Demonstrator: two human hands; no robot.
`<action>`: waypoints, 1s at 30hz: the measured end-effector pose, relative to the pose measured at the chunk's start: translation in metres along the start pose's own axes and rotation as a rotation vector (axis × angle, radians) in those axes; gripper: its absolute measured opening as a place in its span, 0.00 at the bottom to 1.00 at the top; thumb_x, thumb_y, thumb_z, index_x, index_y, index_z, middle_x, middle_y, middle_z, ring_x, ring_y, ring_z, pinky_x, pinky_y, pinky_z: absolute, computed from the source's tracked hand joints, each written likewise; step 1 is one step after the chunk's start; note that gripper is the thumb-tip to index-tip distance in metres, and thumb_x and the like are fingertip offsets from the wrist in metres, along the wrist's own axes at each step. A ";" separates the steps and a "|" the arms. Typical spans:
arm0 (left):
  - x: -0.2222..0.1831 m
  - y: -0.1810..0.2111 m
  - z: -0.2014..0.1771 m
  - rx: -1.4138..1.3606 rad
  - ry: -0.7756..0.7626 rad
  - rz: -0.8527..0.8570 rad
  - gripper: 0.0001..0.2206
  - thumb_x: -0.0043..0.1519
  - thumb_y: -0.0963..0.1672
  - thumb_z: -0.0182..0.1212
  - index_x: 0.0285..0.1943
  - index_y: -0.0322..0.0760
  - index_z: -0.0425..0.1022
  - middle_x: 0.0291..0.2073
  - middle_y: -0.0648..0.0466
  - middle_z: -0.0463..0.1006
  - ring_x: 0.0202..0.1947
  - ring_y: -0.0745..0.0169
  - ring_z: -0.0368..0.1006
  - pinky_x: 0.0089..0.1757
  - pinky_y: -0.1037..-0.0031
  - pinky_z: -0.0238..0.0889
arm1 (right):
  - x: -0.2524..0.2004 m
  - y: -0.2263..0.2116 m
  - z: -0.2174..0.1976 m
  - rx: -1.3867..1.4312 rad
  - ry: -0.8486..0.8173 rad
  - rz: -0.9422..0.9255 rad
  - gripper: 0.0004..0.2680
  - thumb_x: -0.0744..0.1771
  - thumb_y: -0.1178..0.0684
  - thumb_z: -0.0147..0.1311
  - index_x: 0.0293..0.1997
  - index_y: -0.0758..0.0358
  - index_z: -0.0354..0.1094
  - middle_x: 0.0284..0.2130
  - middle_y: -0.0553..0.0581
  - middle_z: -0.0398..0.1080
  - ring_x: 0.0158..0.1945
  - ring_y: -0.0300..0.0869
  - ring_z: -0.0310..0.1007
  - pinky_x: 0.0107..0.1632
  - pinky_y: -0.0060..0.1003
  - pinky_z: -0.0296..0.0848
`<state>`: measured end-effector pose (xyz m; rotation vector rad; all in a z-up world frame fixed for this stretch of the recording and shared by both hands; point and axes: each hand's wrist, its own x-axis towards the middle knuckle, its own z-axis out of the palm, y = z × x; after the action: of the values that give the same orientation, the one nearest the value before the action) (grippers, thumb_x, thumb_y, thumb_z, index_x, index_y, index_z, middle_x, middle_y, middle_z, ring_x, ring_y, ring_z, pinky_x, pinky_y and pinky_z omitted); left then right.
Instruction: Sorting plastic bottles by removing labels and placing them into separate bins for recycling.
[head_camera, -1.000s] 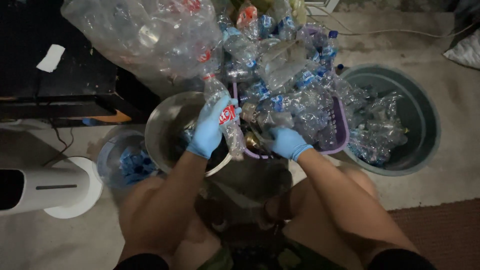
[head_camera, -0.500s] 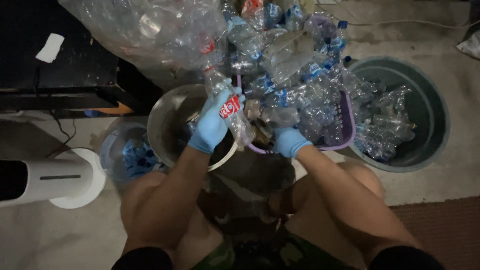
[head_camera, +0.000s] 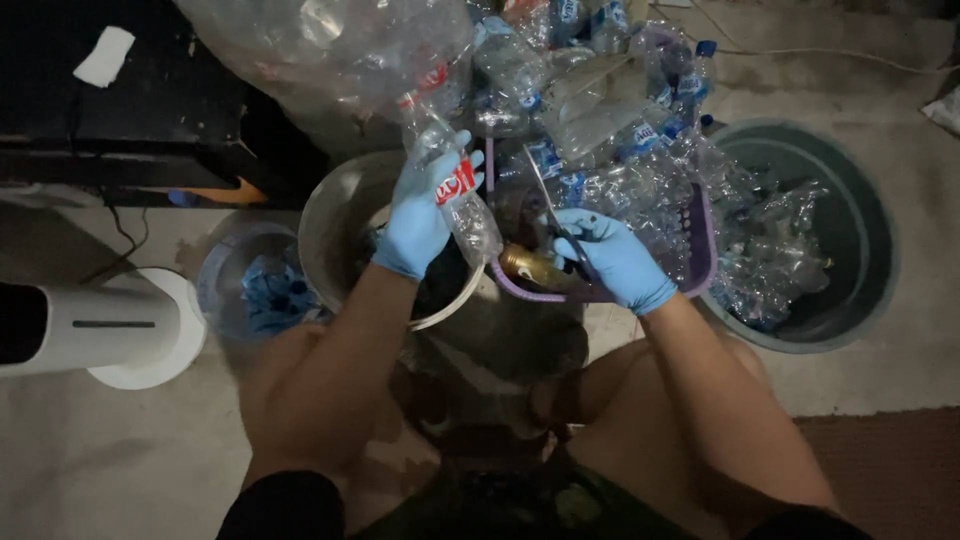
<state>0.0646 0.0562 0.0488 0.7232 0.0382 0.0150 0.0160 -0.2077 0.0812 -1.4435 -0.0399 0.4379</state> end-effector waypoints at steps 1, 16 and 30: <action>0.005 -0.003 -0.004 -0.001 0.005 0.005 0.19 0.63 0.41 0.65 0.63 0.38 0.70 0.58 0.44 0.78 0.55 0.39 0.78 0.52 0.48 0.75 | -0.003 0.001 0.002 -0.002 -0.007 0.002 0.15 0.63 0.62 0.63 0.55 0.68 0.71 0.36 0.57 0.78 0.31 0.42 0.78 0.34 0.30 0.74; -0.005 0.012 0.020 0.069 0.149 0.086 0.14 0.62 0.44 0.68 0.54 0.37 0.74 0.49 0.43 0.82 0.43 0.44 0.83 0.43 0.58 0.80 | -0.024 0.001 0.034 0.137 -0.340 -0.004 0.12 0.69 0.57 0.55 0.56 0.75 0.68 0.28 0.68 0.75 0.29 0.48 0.77 0.34 0.34 0.73; -0.013 0.004 0.036 -0.021 0.228 0.027 0.14 0.62 0.42 0.67 0.54 0.29 0.76 0.45 0.37 0.83 0.37 0.41 0.83 0.38 0.54 0.81 | -0.024 0.001 0.039 0.095 -0.228 -0.136 0.09 0.66 0.63 0.58 0.51 0.75 0.71 0.25 0.67 0.74 0.23 0.47 0.73 0.30 0.35 0.71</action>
<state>0.0530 0.0354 0.0789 0.6979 0.2457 0.1235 -0.0178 -0.1779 0.0911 -1.2834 -0.2953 0.4842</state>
